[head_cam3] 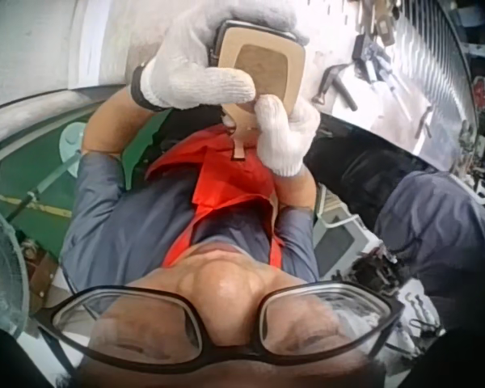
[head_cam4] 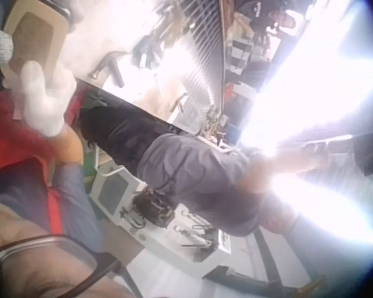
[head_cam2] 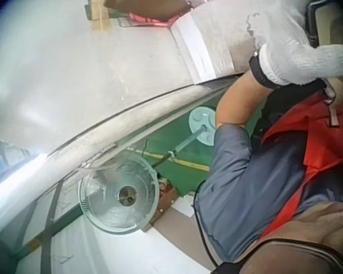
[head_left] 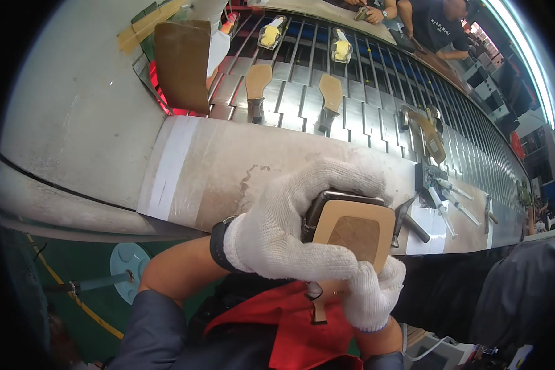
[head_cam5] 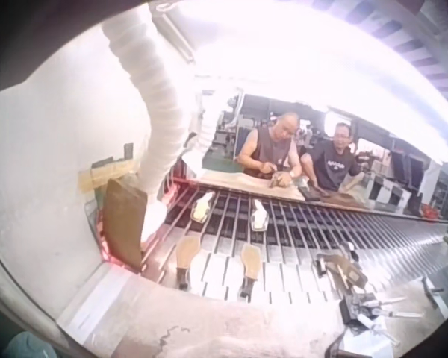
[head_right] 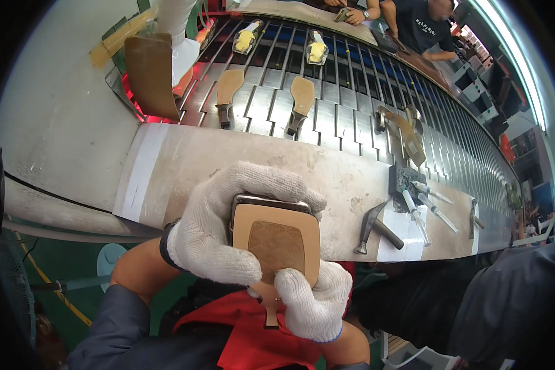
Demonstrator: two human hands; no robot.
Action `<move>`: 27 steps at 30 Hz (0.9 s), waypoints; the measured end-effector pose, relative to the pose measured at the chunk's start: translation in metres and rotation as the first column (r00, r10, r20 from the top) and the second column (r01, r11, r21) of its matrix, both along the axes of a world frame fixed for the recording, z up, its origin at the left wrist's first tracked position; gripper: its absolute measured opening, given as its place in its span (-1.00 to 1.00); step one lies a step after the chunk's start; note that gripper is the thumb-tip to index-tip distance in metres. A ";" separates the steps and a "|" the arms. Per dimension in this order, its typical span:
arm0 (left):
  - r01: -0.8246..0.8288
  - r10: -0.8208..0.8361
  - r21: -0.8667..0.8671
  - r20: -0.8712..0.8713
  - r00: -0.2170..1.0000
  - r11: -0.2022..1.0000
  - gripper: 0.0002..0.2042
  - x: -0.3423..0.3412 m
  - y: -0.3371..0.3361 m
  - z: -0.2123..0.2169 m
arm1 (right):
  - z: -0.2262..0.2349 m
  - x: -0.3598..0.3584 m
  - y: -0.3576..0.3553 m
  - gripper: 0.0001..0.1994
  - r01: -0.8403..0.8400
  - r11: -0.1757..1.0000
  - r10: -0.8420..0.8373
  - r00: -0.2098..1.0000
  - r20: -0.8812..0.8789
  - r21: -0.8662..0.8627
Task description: The person applies adhesive to heeled shoe parts using a syringe, attaches the soles onto shoe lasts by hand, and taps the edges with a hammer to secure them.
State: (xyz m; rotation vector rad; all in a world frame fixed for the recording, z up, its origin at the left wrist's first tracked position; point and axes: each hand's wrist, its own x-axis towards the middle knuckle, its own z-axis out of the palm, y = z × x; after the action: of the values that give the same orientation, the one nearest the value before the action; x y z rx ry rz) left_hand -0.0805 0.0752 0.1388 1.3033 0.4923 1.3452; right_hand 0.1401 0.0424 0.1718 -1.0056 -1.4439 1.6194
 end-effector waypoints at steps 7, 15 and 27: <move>-0.035 0.049 0.158 -0.087 0.995 0.987 -0.17 0.001 0.005 0.000 | -0.008 0.003 0.000 -0.62 0.019 0.997 -0.020 1.000 0.022 0.077; -0.036 0.050 0.139 -0.100 0.994 0.990 -0.17 0.002 0.002 0.002 | -0.013 0.002 0.001 -0.62 0.038 0.998 -0.038 0.999 0.001 0.047; -0.085 0.083 -0.038 -0.034 0.996 0.996 -0.45 0.000 -0.007 0.018 | -0.010 -0.006 -0.007 -0.65 0.026 0.998 -0.031 0.996 -0.089 -0.064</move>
State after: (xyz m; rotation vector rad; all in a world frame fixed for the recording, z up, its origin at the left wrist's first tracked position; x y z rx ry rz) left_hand -0.0806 0.0684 0.1571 1.2859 0.5989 1.3788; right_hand 0.1340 0.0350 0.1617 -0.9711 -1.3201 1.6772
